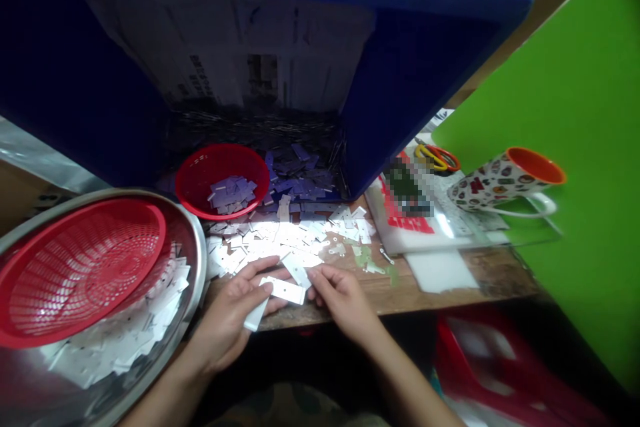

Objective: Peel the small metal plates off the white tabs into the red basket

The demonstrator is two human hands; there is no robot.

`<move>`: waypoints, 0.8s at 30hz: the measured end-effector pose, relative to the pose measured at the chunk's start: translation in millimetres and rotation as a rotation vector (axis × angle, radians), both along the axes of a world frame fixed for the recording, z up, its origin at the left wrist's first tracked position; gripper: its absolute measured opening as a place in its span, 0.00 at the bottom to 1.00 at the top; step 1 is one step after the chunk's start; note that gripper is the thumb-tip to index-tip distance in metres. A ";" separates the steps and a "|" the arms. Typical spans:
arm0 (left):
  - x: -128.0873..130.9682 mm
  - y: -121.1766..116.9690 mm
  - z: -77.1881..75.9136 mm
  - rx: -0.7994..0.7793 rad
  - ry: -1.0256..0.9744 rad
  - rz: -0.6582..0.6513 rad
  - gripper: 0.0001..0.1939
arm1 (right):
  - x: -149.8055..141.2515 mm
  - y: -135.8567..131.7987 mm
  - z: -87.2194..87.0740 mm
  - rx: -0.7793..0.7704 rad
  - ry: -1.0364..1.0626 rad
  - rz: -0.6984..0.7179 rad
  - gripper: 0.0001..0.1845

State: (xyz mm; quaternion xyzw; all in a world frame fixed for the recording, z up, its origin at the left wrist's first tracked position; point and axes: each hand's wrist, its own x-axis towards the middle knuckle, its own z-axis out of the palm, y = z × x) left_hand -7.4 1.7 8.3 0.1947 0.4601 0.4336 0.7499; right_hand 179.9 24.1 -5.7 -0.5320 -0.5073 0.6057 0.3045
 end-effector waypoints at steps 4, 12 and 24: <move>-2.8 -0.8 -5.3 -0.026 -0.039 -0.005 0.18 | -0.3 2.1 2.3 0.127 -0.096 0.104 0.21; -5.1 -0.7 -12.3 -0.079 -0.045 0.002 0.16 | -2.7 3.4 7.2 0.267 -0.261 0.170 0.16; -3.0 -2.4 -8.9 -0.077 -0.044 0.041 0.15 | -1.3 -4.4 -0.8 -0.053 0.066 0.027 0.23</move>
